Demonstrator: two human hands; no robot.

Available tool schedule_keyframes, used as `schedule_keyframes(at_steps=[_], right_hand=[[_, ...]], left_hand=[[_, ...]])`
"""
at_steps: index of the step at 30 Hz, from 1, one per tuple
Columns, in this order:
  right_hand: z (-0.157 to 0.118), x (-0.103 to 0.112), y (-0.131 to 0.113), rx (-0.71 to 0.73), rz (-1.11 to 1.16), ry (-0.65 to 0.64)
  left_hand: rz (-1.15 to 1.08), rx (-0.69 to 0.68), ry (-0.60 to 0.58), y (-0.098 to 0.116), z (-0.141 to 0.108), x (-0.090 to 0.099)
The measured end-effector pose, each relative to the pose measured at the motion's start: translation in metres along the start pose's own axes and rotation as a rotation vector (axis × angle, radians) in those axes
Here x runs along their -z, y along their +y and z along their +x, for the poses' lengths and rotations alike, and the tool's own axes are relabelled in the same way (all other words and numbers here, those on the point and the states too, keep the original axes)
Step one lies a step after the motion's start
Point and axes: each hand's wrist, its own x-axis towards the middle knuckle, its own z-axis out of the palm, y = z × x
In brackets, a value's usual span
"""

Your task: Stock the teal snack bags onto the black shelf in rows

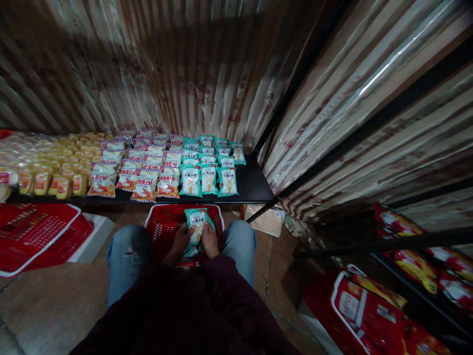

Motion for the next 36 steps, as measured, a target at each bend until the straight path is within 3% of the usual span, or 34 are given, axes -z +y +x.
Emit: schedule_keyframes(at_steps=[5,19,26,36], right_hand=[[0.005,0.009,-0.017,-0.052,-0.060,0.101],[0.020,0.054,-0.054,0.071,-0.088,0.267],[0.043,0.088,-0.065,0.117,-0.077,0.364],[0.083,0.139,-0.053,0.117,0.010,0.487]], left_hand=[[-0.049,-0.058,-0.016,0.004,0.007,-0.016],[0.143,-0.268,-0.035,0.033,0.024,-0.060],[0.266,-0.330,-0.045,0.055,0.031,-0.101],[0.514,-0.351,-0.095,0.069,0.056,-0.164]])
